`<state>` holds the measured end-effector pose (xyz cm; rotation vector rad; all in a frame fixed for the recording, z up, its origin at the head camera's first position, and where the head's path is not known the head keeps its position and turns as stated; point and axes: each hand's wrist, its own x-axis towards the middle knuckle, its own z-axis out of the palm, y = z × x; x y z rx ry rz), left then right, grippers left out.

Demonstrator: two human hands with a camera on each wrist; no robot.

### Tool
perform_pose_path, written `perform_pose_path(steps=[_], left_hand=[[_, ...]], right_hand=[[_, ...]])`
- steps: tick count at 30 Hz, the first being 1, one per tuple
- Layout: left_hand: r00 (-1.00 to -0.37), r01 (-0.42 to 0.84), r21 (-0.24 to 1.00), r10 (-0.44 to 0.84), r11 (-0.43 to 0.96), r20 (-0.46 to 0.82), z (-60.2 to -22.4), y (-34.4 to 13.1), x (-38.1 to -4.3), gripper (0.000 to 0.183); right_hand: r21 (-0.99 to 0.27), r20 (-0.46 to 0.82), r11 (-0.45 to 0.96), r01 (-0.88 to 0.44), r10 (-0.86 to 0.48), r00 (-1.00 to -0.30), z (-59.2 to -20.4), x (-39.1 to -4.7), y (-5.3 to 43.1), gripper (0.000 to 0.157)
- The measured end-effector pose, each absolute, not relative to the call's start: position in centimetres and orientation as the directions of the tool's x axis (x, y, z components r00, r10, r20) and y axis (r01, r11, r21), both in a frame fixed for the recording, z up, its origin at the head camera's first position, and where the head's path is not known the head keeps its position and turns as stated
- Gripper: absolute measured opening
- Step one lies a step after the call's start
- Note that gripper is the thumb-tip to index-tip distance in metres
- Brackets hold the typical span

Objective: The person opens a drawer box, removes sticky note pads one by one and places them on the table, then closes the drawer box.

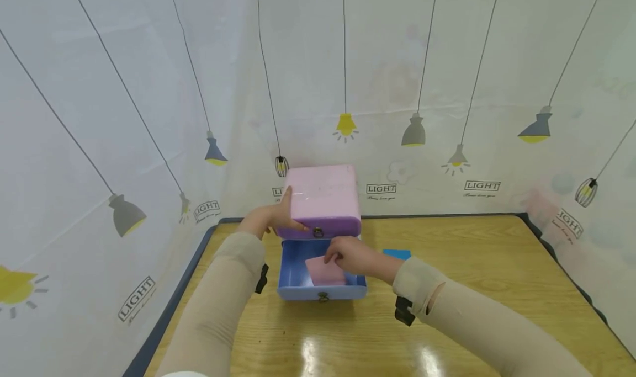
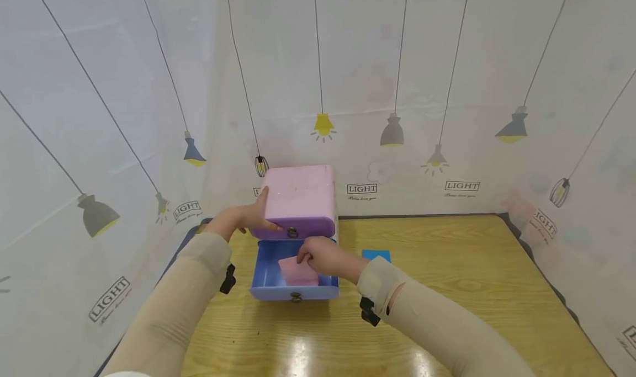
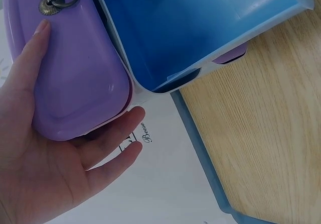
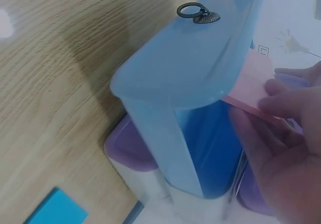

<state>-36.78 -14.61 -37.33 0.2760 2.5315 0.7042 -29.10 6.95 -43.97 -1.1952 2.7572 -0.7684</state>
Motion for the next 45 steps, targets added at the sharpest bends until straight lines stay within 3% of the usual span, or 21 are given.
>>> perform_pose_path(steps=[10,19,27,38,45], left_hand=[[-0.866,0.047,0.530,0.299,0.847,-0.401,-37.6,-14.9,-37.0,0.126],[-0.861,0.046,0.547,0.311,0.836,-0.402,-37.7,-14.9,-36.9,0.125],[-0.870,0.054,0.538,0.304,0.841,-0.389,-37.5,-15.0,-36.7,0.127],[-0.869,0.055,0.538,0.306,0.841,-0.389,-37.7,-15.1,-36.9,0.127],[-0.870,0.056,0.532,0.303,0.845,-0.389,-37.6,-14.8,-36.9,0.127]], right_hand=[[-0.547,0.358,0.486,-0.682,-0.601,-0.715,-44.1,-28.8,9.9,0.027],[-0.635,0.449,0.428,-0.644,-0.474,-0.758,-44.9,-27.1,12.5,0.033],[-0.685,0.412,0.487,-0.542,-0.355,-0.839,-45.4,-26.9,15.4,0.033],[-0.664,0.357,0.583,-0.468,-0.303,-0.884,-47.2,-26.4,18.7,0.035],[-0.671,0.228,0.653,-0.350,-0.267,-0.936,-49.7,-25.5,21.4,0.029]])
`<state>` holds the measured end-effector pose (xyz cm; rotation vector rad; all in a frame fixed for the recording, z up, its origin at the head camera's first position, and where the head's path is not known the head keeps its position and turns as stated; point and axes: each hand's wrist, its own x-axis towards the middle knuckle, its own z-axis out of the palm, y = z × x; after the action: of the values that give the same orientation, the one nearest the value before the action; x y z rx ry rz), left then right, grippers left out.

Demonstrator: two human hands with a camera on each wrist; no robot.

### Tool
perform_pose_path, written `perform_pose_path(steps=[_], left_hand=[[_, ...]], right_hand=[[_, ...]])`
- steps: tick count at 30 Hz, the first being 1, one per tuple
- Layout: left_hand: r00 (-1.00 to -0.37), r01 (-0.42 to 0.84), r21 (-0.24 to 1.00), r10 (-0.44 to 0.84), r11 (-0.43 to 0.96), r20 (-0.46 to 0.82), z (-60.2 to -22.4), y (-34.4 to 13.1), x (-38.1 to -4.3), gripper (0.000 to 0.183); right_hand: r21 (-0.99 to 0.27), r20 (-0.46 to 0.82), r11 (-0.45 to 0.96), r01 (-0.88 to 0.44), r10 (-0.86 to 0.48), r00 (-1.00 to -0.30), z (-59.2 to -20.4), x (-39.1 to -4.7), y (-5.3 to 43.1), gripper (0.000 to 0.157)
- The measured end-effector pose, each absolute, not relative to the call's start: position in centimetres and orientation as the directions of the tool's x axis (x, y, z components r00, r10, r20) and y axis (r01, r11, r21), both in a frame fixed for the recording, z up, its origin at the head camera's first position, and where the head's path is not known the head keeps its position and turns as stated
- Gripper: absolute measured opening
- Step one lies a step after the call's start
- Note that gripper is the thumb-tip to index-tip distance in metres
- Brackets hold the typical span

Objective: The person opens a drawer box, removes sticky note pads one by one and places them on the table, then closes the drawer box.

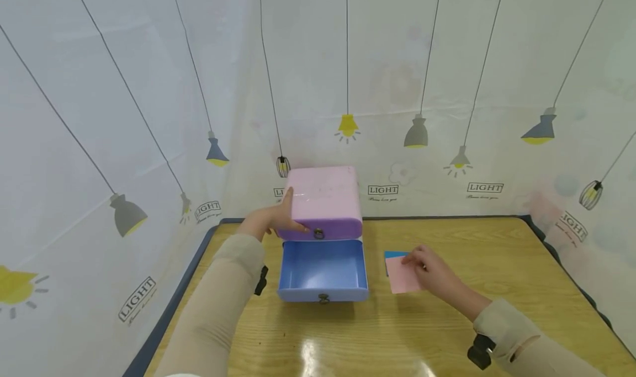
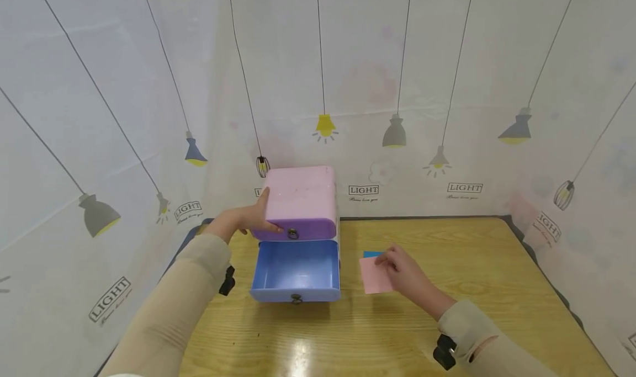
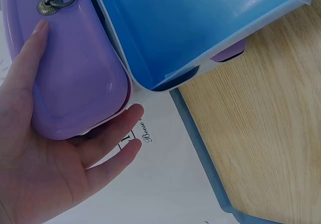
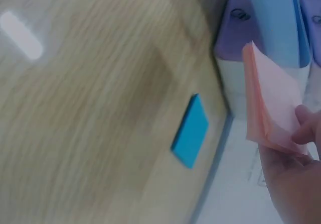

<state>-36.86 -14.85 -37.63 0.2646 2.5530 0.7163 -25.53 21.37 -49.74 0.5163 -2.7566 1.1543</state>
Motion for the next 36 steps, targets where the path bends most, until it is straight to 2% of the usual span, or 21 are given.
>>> perform_pose_path(steps=[3,8,17,21,36], left_hand=[[-0.870,0.065,0.538,0.311,0.841,-0.381,-37.6,-14.8,-36.8,0.127],[-0.868,0.070,0.539,0.318,0.839,-0.382,-37.5,-14.8,-36.7,0.126],[-0.872,0.065,0.543,0.313,0.837,-0.378,-37.3,-14.7,-36.4,0.125],[-0.873,0.065,0.545,0.312,0.836,-0.375,-37.3,-14.7,-36.4,0.125],[-0.878,0.064,0.533,0.302,0.844,-0.372,-37.4,-14.7,-36.4,0.126]], right_hand=[[-0.677,0.154,0.680,-0.281,-0.242,-0.958,-50.5,-25.2,22.5,0.026],[-0.690,0.087,0.692,-0.213,-0.213,-0.973,-51.7,-24.9,24.1,0.029],[-0.596,0.091,0.784,-0.176,-0.151,-0.984,-53.8,-25.3,26.2,0.033],[-0.542,0.053,0.828,-0.148,-0.142,-0.988,-54.6,-25.5,26.9,0.041],[-0.543,-0.059,0.837,-0.069,-0.120,-0.991,-57.4,-25.9,28.8,0.068]])
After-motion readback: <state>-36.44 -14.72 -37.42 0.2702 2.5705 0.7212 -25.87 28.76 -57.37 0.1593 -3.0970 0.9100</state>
